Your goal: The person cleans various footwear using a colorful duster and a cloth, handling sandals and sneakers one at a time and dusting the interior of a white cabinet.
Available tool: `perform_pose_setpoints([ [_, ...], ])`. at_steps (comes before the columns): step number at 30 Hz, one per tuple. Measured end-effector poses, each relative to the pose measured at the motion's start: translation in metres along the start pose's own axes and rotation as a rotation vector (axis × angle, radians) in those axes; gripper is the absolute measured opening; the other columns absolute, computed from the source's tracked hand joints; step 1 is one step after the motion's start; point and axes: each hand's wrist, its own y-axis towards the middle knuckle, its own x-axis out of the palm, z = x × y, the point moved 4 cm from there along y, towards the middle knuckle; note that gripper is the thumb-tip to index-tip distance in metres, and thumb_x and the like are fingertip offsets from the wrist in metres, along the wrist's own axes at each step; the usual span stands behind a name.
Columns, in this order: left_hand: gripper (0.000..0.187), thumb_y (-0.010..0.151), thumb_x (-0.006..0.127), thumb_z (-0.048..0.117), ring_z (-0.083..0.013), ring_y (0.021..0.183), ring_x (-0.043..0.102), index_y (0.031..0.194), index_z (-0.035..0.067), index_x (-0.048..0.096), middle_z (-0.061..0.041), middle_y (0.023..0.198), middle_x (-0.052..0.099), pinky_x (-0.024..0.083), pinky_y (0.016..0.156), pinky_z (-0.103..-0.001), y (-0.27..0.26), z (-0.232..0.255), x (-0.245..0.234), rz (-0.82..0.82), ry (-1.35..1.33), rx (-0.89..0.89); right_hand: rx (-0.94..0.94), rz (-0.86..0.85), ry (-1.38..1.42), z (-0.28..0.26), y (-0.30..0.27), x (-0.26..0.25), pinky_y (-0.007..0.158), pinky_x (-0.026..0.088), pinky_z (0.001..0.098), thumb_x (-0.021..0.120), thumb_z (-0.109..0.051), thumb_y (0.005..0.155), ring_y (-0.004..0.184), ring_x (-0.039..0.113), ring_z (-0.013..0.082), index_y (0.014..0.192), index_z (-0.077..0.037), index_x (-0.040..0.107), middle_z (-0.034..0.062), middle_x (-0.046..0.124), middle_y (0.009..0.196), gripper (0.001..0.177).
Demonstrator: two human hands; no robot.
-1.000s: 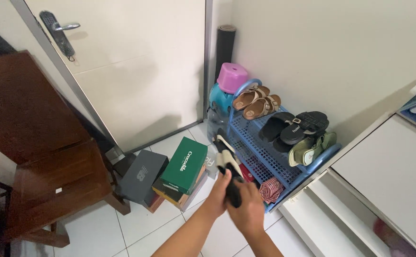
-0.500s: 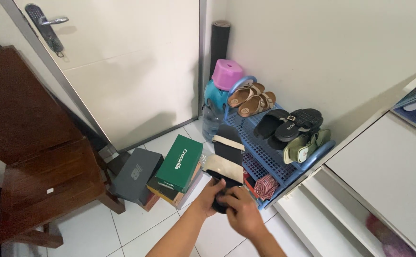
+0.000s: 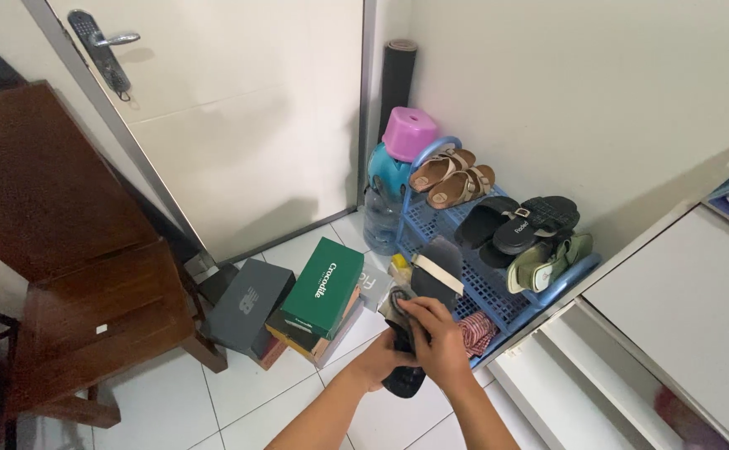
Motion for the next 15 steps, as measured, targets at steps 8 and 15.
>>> perform_pose_setpoints([
  [8, 0.058, 0.073, 0.071, -0.009, -0.0285, 0.102, 0.075, 0.128, -0.004, 0.055, -0.018, 0.114, 0.072, 0.060, 0.090, -0.039, -0.017, 0.030, 0.007, -0.067, -0.084, 0.056, -0.008, 0.139, -0.396, 0.027, 0.003, -0.019, 0.089, 0.055, 0.0410, 0.068, 0.008, 0.076, 0.103, 0.066, 0.0332, 0.114, -0.007, 0.075, 0.0132, 0.068, 0.112, 0.042],
  [15, 0.056, 0.077, 0.071, -0.009, -0.0276, 0.100, 0.075, 0.131, -0.005, 0.056, -0.019, 0.112, 0.074, 0.060, 0.090, -0.038, -0.007, 0.020, -0.005, -0.114, 0.067, 0.051, -0.142, 0.101, -0.278, 0.006, 0.021, -0.008, 0.090, 0.053, 0.0418, 0.068, 0.008, 0.081, 0.104, 0.063, 0.0338, 0.120, -0.005, 0.073, 0.0162, 0.066, 0.115, 0.042],
])
